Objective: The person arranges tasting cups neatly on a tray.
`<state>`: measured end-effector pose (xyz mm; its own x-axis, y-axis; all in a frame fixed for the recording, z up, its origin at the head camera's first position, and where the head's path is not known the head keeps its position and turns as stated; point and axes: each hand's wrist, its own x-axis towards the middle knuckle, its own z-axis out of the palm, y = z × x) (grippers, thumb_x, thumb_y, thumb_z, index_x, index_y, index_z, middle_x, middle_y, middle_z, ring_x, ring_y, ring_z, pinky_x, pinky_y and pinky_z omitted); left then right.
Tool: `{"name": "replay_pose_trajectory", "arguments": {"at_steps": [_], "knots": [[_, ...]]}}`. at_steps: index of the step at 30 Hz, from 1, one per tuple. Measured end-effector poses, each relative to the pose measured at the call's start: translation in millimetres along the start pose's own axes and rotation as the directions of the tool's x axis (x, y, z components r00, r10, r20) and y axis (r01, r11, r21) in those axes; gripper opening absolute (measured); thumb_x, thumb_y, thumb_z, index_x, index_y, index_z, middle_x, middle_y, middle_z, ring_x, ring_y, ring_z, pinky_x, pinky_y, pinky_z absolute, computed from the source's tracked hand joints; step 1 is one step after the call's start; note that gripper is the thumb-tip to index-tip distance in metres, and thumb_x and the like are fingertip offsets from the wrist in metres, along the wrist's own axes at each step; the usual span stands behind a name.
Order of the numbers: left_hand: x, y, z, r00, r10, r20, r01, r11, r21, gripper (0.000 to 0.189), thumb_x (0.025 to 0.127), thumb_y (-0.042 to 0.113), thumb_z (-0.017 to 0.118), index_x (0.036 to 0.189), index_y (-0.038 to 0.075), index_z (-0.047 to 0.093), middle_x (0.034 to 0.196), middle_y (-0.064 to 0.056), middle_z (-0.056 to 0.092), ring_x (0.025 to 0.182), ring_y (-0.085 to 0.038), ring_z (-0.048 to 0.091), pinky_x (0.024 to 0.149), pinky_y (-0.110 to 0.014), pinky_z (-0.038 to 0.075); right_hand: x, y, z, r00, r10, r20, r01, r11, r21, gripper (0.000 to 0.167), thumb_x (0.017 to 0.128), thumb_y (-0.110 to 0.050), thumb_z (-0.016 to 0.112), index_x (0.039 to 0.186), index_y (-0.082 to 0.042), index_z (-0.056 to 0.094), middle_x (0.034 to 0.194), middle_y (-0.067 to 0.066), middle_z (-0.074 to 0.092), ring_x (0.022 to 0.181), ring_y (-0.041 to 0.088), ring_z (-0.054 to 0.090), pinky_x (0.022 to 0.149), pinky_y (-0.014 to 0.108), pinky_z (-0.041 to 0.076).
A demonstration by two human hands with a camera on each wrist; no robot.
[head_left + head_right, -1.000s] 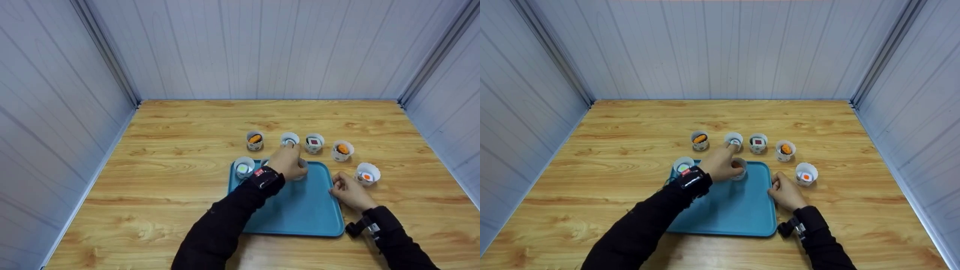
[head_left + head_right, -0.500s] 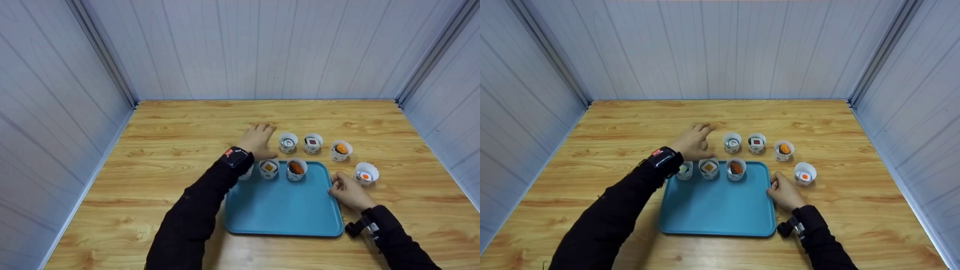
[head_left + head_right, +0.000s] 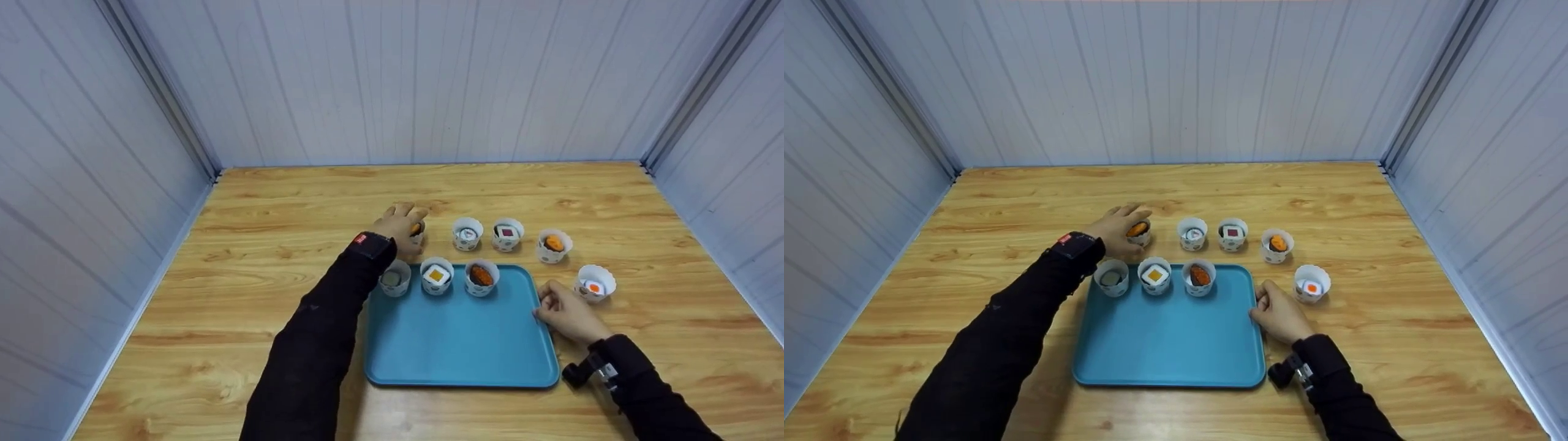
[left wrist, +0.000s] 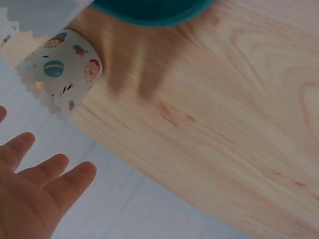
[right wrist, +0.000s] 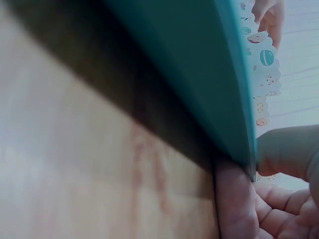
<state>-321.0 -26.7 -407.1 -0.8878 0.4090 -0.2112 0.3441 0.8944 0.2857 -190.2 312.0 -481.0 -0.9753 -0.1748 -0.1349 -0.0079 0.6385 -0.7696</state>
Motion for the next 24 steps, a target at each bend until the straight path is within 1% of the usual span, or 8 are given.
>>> {"name": "replay_pose_trajectory", "arguments": {"at_steps": [4,6,9,11,13,18,21,24], "knots": [[1.6,0.0,3.4,0.999,-0.027,0.045,0.028,0.999,-0.024,0.064,0.091,0.023,0.064,0.150,0.027,0.038,0.165,-0.006,0.015,0.149,-0.042,0.014,0.115,-0.054,0.030,-0.3,-1,0,1.000,0.001,-0.002,-0.001,1.000,0.016,0.027,0.088,-0.008,0.064,0.108,0.003,0.050,0.086,0.006,0.051,0.071,0.010,0.049,0.059,0.021,0.043],[-0.3,0.3,4.0,0.999,-0.022,0.046,0.024,0.998,-0.056,0.056,0.090,0.014,0.062,0.143,0.023,0.047,0.163,-0.007,0.020,0.145,-0.040,0.026,0.108,-0.046,0.039,0.1,0,0,1.000,-0.013,-0.004,0.013,1.000,0.012,0.025,0.088,-0.007,0.064,0.107,0.003,0.050,0.085,0.005,0.051,0.069,0.009,0.049,0.059,0.021,0.042],[-6.1,1.5,3.6,1.000,0.027,-0.010,-0.027,0.996,-0.082,0.039,0.093,0.009,0.057,0.132,0.014,0.056,0.149,-0.014,0.040,0.125,-0.037,0.048,0.094,-0.039,0.043,0.9,1,0,1.000,-0.031,-0.003,0.031,1.000,0.005,0.024,0.088,-0.006,0.063,0.105,0.004,0.050,0.083,0.005,0.051,0.067,0.008,0.049,0.059,0.021,0.042],[-9.3,2.5,3.2,0.998,0.044,-0.052,-0.048,0.996,-0.079,0.034,0.096,0.011,0.055,0.130,0.012,0.059,0.136,-0.016,0.047,0.109,-0.033,0.054,0.085,-0.037,0.044,1.7,2,0,0.999,-0.043,-0.002,0.043,0.999,0.001,0.022,0.088,-0.005,0.062,0.104,0.004,0.050,0.082,0.005,0.051,0.066,0.007,0.048,0.058,0.020,0.042],[-8.3,2.0,4.3,0.995,0.050,-0.092,-0.054,0.997,-0.046,0.031,0.099,0.017,0.054,0.128,0.010,0.061,0.123,-0.016,0.050,0.101,-0.033,0.056,0.087,-0.039,0.046,1.7,3,0,0.999,-0.042,0.001,0.042,0.999,0.004,0.023,0.088,-0.004,0.062,0.105,0.005,0.050,0.082,0.005,0.051,0.066,0.007,0.049,0.058,0.020,0.042],[1.6,-1.4,7.5,0.997,0.005,-0.072,-0.005,1.000,0.002,0.038,0.096,0.013,0.059,0.133,0.009,0.051,0.126,-0.017,0.046,0.104,-0.032,0.058,0.085,-0.037,0.047,0.4,1,0,0.999,-0.039,0.006,0.039,0.999,0.025,0.025,0.089,-0.006,0.063,0.106,0.005,0.049,0.082,0.006,0.051,0.066,0.008,0.049,0.057,0.021,0.042],[6.1,-2.2,8.2,0.999,-0.015,-0.046,0.014,1.000,-0.015,0.051,0.096,0.017,0.060,0.144,0.011,0.041,0.140,-0.018,0.042,0.115,-0.034,0.057,0.093,-0.040,0.049,-0.1,1,0,0.999,-0.037,0.005,0.037,0.999,0.036,0.025,0.089,-0.006,0.064,0.107,0.004,0.049,0.083,0.006,0.051,0.066,0.008,0.049,0.057,0.021,0.042],[7.8,-2.3,9.5,0.999,0.011,-0.042,-0.012,1.000,-0.023,0.060,0.097,0.020,0.059,0.151,0.012,0.034,0.148,-0.018,0.040,0.124,-0.035,0.054,0.102,-0.042,0.046,0.1,1,0,0.999,-0.036,0.001,0.036,0.998,0.042,0.025,0.089,-0.006,0.064,0.106,0.004,0.050,0.083,0.006,0.051,0.066,0.008,0.049,0.057,0.021,0.042]]}}
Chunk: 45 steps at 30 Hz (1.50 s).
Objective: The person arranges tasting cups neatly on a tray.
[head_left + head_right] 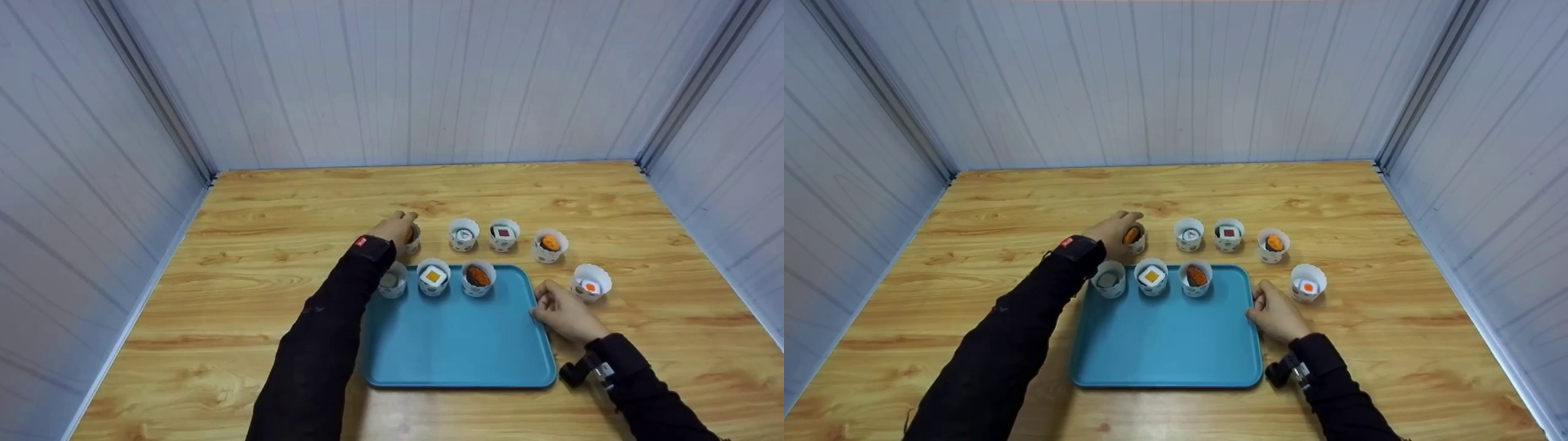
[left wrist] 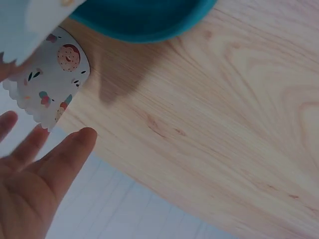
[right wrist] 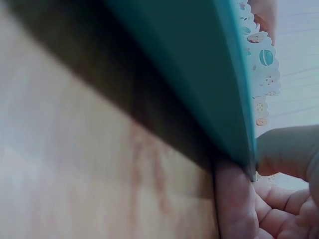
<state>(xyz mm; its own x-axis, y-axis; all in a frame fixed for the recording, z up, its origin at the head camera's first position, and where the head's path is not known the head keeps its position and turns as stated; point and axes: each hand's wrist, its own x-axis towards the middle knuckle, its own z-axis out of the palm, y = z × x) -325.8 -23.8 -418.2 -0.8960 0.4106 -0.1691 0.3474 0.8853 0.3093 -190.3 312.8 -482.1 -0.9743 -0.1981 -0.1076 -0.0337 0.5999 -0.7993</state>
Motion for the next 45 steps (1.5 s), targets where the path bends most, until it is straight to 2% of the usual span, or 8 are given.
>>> {"name": "replay_pose_trajectory", "arguments": {"at_steps": [3,7,16,23,30,37,40,45], "knots": [[-1.4,-0.3,1.2,0.998,0.055,-0.004,-0.055,0.998,0.014,0.051,0.098,0.018,0.056,0.145,0.007,0.043,0.142,-0.017,0.048,0.122,-0.032,0.055,0.103,-0.040,0.045,0.3,0,1,1.000,0.008,0.002,-0.008,1.000,0.002,0.026,0.089,-0.006,0.064,0.107,0.004,0.050,0.083,0.005,0.051,0.066,0.008,0.049,0.057,0.021,0.042],[-5.3,0.7,0.4,0.996,0.091,-0.025,-0.091,0.996,-0.008,0.030,0.098,0.016,0.057,0.124,0.002,0.058,0.122,-0.017,0.057,0.106,-0.030,0.058,0.093,-0.039,0.048,0.1,0,2,1.000,0.029,0.010,-0.029,1.000,0.012,0.027,0.090,-0.008,0.064,0.110,0.004,0.050,0.084,0.005,0.051,0.067,0.009,0.049,0.056,0.021,0.042],[-5.5,-3.5,-4.6,1.000,0.023,-0.020,-0.024,0.999,-0.040,0.033,0.090,0.013,0.066,0.122,0.007,0.058,0.117,-0.012,0.056,0.099,-0.025,0.056,0.088,-0.037,0.048,0.6,0,1,1.000,-0.001,-0.018,0.000,0.999,-0.033,0.024,0.088,-0.005,0.064,0.104,0.004,0.050,0.082,0.004,0.051,0.065,0.006,0.048,0.057,0.020,0.041],[-18.8,-0.6,-22.6,0.999,0.015,-0.048,-0.021,0.989,-0.144,0.038,0.086,0.007,0.069,0.123,0.011,0.060,0.121,-0.009,0.058,0.100,-0.022,0.058,0.082,-0.033,0.049,1.5,-4,1,0.999,0.037,-0.001,-0.037,0.998,-0.050,0.024,0.088,-0.007,0.063,0.106,0.003,0.050,0.083,0.005,0.052,0.068,0.010,0.050,0.057,0.021,0.043],[-40.4,16.0,-41.9,0.995,0.074,-0.068,-0.079,0.993,-0.082,0.029,0.084,0.014,0.070,0.111,0.006,0.062,0.102,-0.009,0.060,0.086,-0.022,0.058,0.075,-0.033,0.049,1.8,-10,-4,0.995,0.078,0.059,-0.074,0.995,-0.062,0.027,0.089,-0.009,0.063,0.108,0.003,0.048,0.082,0.007,0.053,0.068,0.014,0.053,0.057,0.025,0.046],[-54.7,31.4,-47.5,0.985,0.151,-0.083,-0.149,0.989,0.021,0.030,0.081,0.016,0.072,0.107,0.005,0.062,0.099,-0.008,0.062,0.083,-0.020,0.057,0.072,-0.031,0.049,1.9,-23,-13,0.987,0.129,0.096,-0.114,0.982,-0.150,0.037,0.091,-0.015,0.062,0.120,0.007,0.052,0.087,0.012,0.062,0.068,0.017,0.062,0.061,0.030,0.051],[-62.1,38.6,-48.5,0.978,0.186,-0.090,-0.182,0.982,0.050,0.033,0.081,0.019,0.073,0.109,0.004,0.061,0.100,-0.009,0.062,0.083,-0.020,0.057,0.072,-0.030,0.049,0.4,-32,-15,0.995,0.092,0.047,-0.080,0.976,-0.204,0.045,0.094,-0.018,0.060,0.128,0.009,0.051,0.093,0.015,0.063,0.072,0.018,0.062,0.063,0.032,0.050],[-76.9,54.9,-48.8,0.959,0.264,-0.102,-0.258,0.964,0.066,0.033,0.082,0.025,0.072,0.107,0.006,0.062,0.100,-0.008,0.060,0.081,-0.017,0.055,0.069,-0.027,0.048,-2.5,-49,-11,0.995,-0.082,-0.064,0.068,0.978,-0.198,0.054,0.097,-0.031,0.060,0.139,0.002,0.046,0.110,0.018,0.060,0.092,0.026,0.061,0.077,0.038,0.050]]}}
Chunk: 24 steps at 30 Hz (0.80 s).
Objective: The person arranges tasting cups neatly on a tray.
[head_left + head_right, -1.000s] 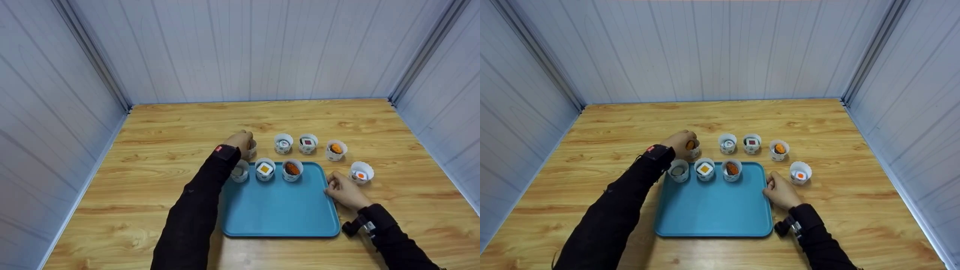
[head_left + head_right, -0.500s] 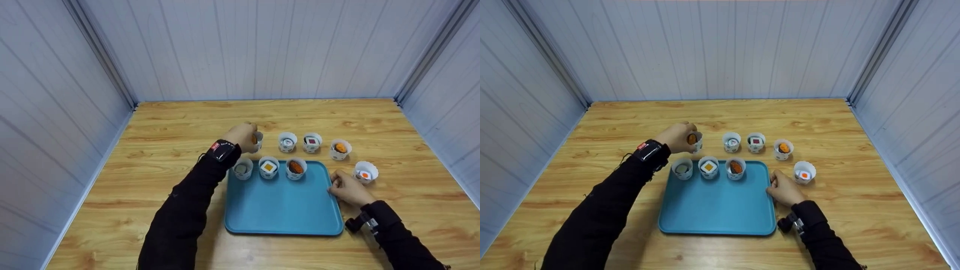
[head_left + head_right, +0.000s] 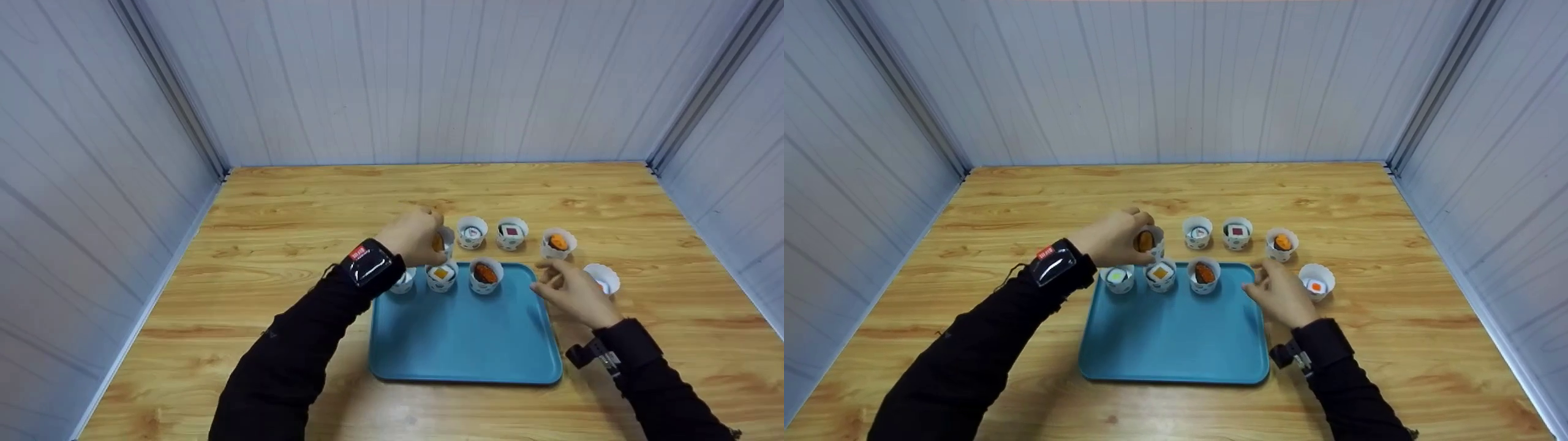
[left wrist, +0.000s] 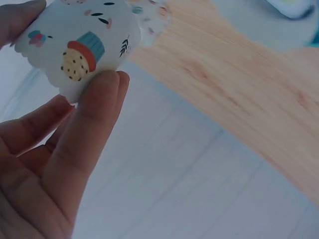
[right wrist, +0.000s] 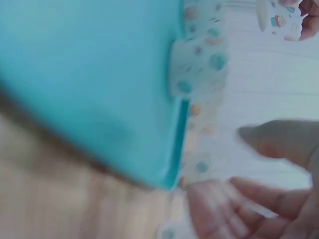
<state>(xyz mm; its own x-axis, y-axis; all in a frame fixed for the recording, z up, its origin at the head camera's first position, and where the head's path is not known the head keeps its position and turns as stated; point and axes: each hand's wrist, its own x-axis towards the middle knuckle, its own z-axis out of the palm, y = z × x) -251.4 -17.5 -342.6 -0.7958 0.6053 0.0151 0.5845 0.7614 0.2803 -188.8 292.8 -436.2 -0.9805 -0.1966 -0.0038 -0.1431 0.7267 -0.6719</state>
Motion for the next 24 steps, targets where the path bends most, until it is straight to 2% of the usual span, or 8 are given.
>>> {"name": "replay_pose_trajectory", "arguments": {"at_steps": [3,6,9,12,15,18,21,24], "knots": [[-3.8,12.6,1.9,0.999,0.051,0.007,-0.051,0.999,-0.013,0.032,0.083,0.028,0.072,0.106,0.008,0.062,0.098,-0.007,0.060,0.079,-0.014,0.053,0.066,-0.024,0.046,2.1,-13,7,0.996,-0.083,-0.020,0.084,0.993,0.084,0.063,0.094,-0.039,0.062,0.145,-0.009,0.041,0.124,0.017,0.055,0.107,0.030,0.059,0.089,0.042,0.049],[-6.2,24.9,6.7,0.996,0.079,0.036,-0.078,0.997,-0.029,0.036,0.085,0.033,0.071,0.109,0.008,0.062,0.096,-0.006,0.059,0.075,-0.013,0.053,0.062,-0.022,0.044,6.1,-26,17,0.985,-0.173,-0.008,0.171,0.969,0.178,0.069,0.091,-0.035,0.067,0.149,-0.014,0.037,0.134,0.018,0.051,0.117,0.034,0.057,0.095,0.043,0.049],[-8.6,35.2,12.7,0.993,0.096,0.068,-0.094,0.995,-0.035,0.042,0.087,0.037,0.070,0.114,0.006,0.060,0.096,-0.006,0.059,0.072,-0.012,0.054,0.059,-0.020,0.044,10.4,-35,28,0.962,-0.272,0.001,0.263,0.929,0.260,0.075,0.088,-0.023,0.072,0.151,-0.010,0.033,0.138,0.019,0.048,0.122,0.038,0.053,0.097,0.041,0.050],[-11.5,41.7,18.7,0.992,0.114,0.063,-0.113,0.993,-0.017,0.045,0.089,0.039,0.068,0.118,0.005,0.059,0.097,-0.007,0.059,0.071,-0.011,0.054,0.057,-0.019,0.042,13.0,-44,37,0.941,-0.339,0.001,0.323,0.898,0.300,0.080,0.084,-0.016,0.076,0.151,-0.005,0.032,0.142,0.019,0.047,0.124,0.035,0.052,0.098,0.038,0.050],[-14.7,45.4,24.5,0.993,0.119,0.028,-0.120,0.993,0.016,0.050,0.089,0.040,0.067,0.122,0.004,0.058,0.096,-0.007,0.059,0.068,-0.010,0.054,0.055,-0.018,0.041,14.6,-51,43,0.927,-0.375,0.005,0.357,0.887,0.292,0.082,0.083,-0.017,0.077,0.151,-0.007,0.032,0.143,0.016,0.048,0.124,0.027,0.053,0.100,0.036,0.048],[-17.8,47.6,29.8,0.994,0.111,-0.001,-0.111,0.993,0.040,0.054,0.089,0.041,0.067,0.126,0.003,0.057,0.093,-0.006,0.060,0.064,-0.009,0.053,0.053,-0.017,0.039,15.5,-55,49,0.923,-0.385,0.011,0.368,0.890,0.269,0.083,0.083,-0.019,0.078,0.151,-0.009,0.033,0.144,0.013,0.049,0.121,0.021,0.056,0.098,0.033,0.049],[-19.9,49.0,34.8,0.995,0.102,-0.013,-0.102,0.994,0.035,0.051,0.088,0.041,0.068,0.120,0.003,0.059,0.086,-0.004,0.062,0.060,-0.008,0.052,0.051,-0.017,0.037,15.9,-57,55,0.926,-0.378,0.009,0.363,0.895,0.258,0.080,0.084,-0.019,0.077,0.151,-0.008,0.034,0.146,0.013,0.048,0.120,0.021,0.057,0.097,0.034,0.049],[-22.6,49.3,39.2,0.994,0.101,-0.032,-0.100,0.995,0.015,0.050,0.088,0.040,0.069,0.118,0.002,0.059,0.081,-0.003,0.062,0.058,-0.008,0.052,0.049,-0.017,0.037,16.0,-59,59,0.926,-0.378,-0.005,0.366,0.892,0.266,0.076,0.084,-0.016,0.076,0.149,-0.006,0.037,0.146,0.014,0.048,0.127,0.025,0.053,0.099,0.039,0.049]]}}
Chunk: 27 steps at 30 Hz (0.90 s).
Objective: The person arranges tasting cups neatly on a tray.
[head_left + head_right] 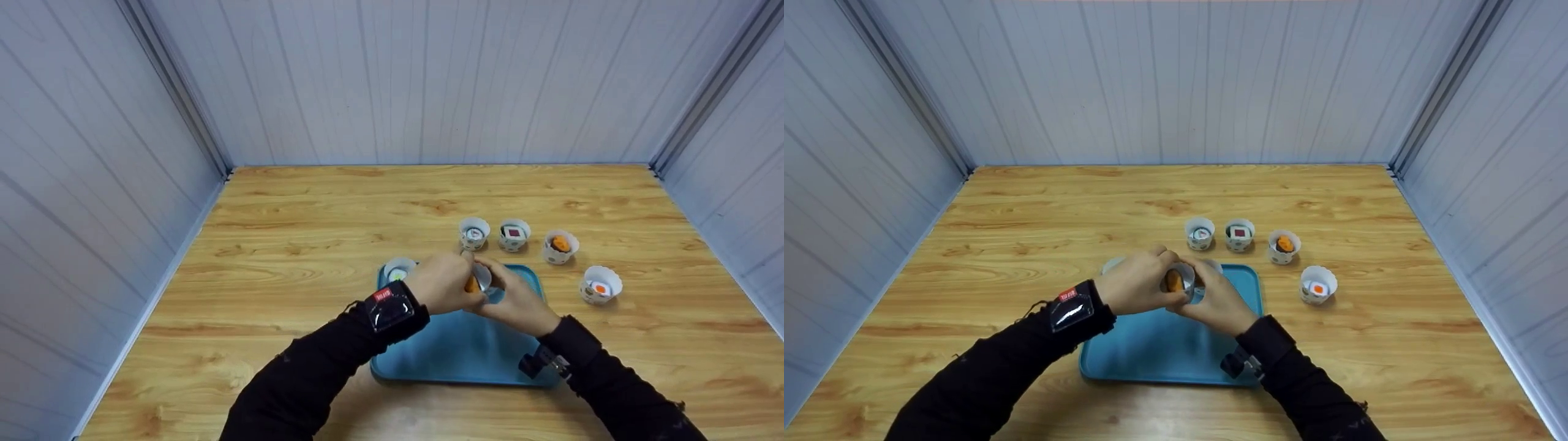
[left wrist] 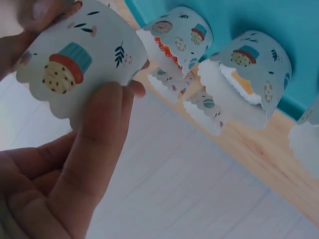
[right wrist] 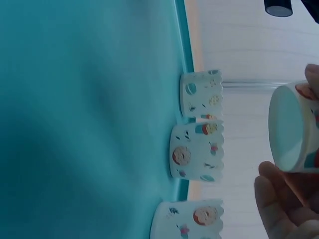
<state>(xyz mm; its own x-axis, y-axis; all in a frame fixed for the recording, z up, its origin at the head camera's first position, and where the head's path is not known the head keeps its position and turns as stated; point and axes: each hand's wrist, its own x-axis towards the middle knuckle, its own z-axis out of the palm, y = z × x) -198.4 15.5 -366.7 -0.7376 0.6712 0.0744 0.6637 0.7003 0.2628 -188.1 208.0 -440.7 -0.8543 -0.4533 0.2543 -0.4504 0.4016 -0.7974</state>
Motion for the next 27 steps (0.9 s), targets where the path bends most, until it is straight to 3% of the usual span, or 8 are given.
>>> {"name": "replay_pose_trajectory", "arguments": {"at_steps": [3,7,12,16,20,23,27], "knots": [[-5.4,-1.5,4.6,0.999,0.005,-0.034,-0.006,1.000,-0.010,0.053,0.088,0.044,0.068,0.118,0.001,0.059,0.089,-0.005,0.061,0.064,-0.008,0.052,0.052,-0.017,0.038,0.2,1,3,0.999,-0.032,-0.009,0.032,0.999,-0.002,0.070,0.085,-0.014,0.076,0.146,-0.009,0.042,0.143,0.012,0.051,0.125,0.024,0.054,0.097,0.042,0.049],[-17.0,-6.1,9.1,0.997,0.006,-0.081,-0.008,1.000,-0.022,0.062,0.089,0.053,0.064,0.124,0.001,0.057,0.104,-0.009,0.062,0.076,-0.012,0.056,0.062,-0.020,0.046,-0.7,1,3,0.997,-0.073,-0.033,0.071,0.996,-0.058,0.061,0.085,-0.017,0.076,0.139,-0.013,0.049,0.131,0.007,0.059,0.112,0.017,0.058,0.090,0.035,0.051],[-35.7,-17.9,10.0,0.984,-0.090,-0.152,0.078,0.993,-0.086,0.075,0.092,0.058,0.056,0.139,0.001,0.048,0.128,-0.016,0.059,0.101,-0.022,0.065,0.082,-0.031,0.056,-3.0,4,-6,0.995,-0.036,-0.096,0.025,0.993,-0.114,0.066,0.079,-0.019,0.081,0.137,-0.010,0.052,0.127,0.007,0.062,0.111,0.017,0.060,0.090,0.030,0.051],[-52.2,-36.6,12.3,0.951,-0.189,-0.244,0.154,0.976,-0.156,0.068,0.093,0.050,0.059,0.139,0.000,0.048,0.132,-0.019,0.057,0.116,-0.029,0.060,0.096,-0.040,0.051,-4.8,9,-19,0.991,-0.005,-0.137,-0.012,0.992,-0.123,0.069,0.076,-0.017,0.084,0.136,-0.007,0.052,0.129,0.007,0.061,0.113,0.013,0.057,0.092,0.027,0.049],[-68.2,-59.2,18.9,0.906,-0.297,-0.302,0.245,0.949,-0.198,0.060,0.093,0.039,0.064,0.135,-0.002,0.051,0.127,-0.019,0.059,0.116,-0.031,0.059,0.099,-0.043,0.048,-7.6,16,-34,0.987,0.037,-0.155,-0.051,0.995,-0.087,0.066,0.076,-0.014,0.083,0.134,-0.011,0.053,0.129,0.006,0.058,0.112,0.005,0.053,0.093,0.024,0.043],[-79.8,-73.5,26.6,0.884,-0.394,-0.253,0.330,0.907,-0.262,0.060,0.092,0.035,0.066,0.135,-0.005,0.051,0.127,-0.022,0.057,0.115,-0.033,0.058,0.099,-0.045,0.048,-9.9,21,-45,0.985,0.086,-0.152,-0.096,0.994,-0.059,0.063,0.079,-0.017,0.082,0.134,-0.014,0.051,0.131,0.005,0.055,0.112,0.002,0.049,0.095,0.027,0.040],[-93.3,-86.2,39.1,0.860,-0.506,-0.063,0.457,0.820,-0.345,0.067,0.091,0.034,0.067,0.139,-0.007,0.045,0.133,-0.026,0.051,0.118,-0.036,0.057,0.099,-0.048,0.047,-12.3,29,-55,0.974,0.177,-0.138,-0.179,0.984,-0.002,0.063,0.082,-0.022,0.079,0.135,-0.013,0.047,0.133,0.006,0.051,0.119,0.011,0.046,0.102,0.039,0.034]]}}
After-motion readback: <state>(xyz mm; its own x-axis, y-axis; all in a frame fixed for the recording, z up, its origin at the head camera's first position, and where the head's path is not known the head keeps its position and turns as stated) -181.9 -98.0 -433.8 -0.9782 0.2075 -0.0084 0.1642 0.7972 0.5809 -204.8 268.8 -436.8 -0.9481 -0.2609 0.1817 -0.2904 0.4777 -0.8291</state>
